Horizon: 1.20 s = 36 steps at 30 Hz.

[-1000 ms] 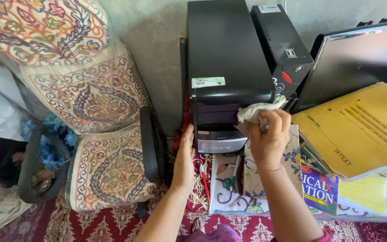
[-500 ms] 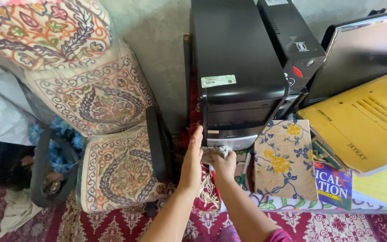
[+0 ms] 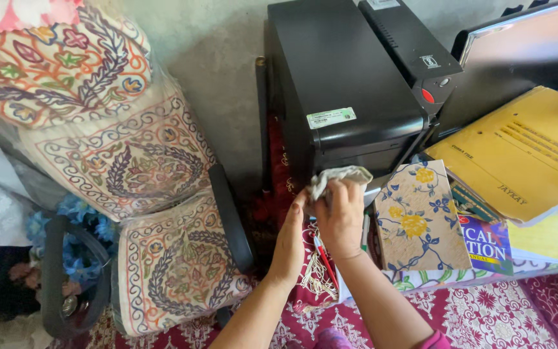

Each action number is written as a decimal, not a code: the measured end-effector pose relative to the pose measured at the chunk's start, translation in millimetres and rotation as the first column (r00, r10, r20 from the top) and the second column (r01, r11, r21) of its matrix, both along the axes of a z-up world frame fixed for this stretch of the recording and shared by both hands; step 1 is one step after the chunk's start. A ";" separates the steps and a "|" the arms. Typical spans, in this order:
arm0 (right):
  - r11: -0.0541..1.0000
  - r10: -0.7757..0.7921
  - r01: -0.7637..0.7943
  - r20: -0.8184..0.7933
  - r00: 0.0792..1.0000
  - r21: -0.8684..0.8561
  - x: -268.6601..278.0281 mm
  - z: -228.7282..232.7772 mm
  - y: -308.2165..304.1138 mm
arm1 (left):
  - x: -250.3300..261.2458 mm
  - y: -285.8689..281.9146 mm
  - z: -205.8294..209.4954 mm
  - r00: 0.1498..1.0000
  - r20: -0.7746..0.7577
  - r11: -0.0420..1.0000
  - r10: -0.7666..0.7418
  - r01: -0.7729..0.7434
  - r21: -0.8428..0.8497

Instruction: The person wipes the top, sides, and front of a computer tower and a UPS unit with a cloth, moving the cloth across the surfaces to remove dust.

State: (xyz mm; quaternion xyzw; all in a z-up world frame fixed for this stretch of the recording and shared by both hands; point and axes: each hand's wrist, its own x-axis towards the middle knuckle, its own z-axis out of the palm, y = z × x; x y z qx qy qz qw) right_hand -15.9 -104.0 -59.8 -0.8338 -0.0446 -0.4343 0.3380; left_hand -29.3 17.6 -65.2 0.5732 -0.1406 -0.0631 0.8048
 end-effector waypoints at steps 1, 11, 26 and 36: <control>1.000 -0.005 0.005 0.006 1.000 -0.003 0.3 -8.5 -0.8 | 2.7 0.4 -5.8 1.000 0.006 1.000 -0.005 0.005 -0.003; 0.854 -0.273 0.308 -0.143 0.951 0.418 8.2 -59.6 -72.0 | -11.9 24.7 -9.2 0.991 -0.132 0.985 -0.009 0.032 0.171; 0.921 -0.280 0.277 -0.029 0.960 0.274 11.4 -24.8 -83.6 | -7.3 19.9 -1.3 0.992 -0.073 0.993 0.099 -0.094 0.070; 0.996 0.038 -0.037 0.010 0.999 -0.084 8.2 7.1 -3.5 | -0.1 11.9 15.9 0.975 -0.020 0.975 0.222 -0.221 0.034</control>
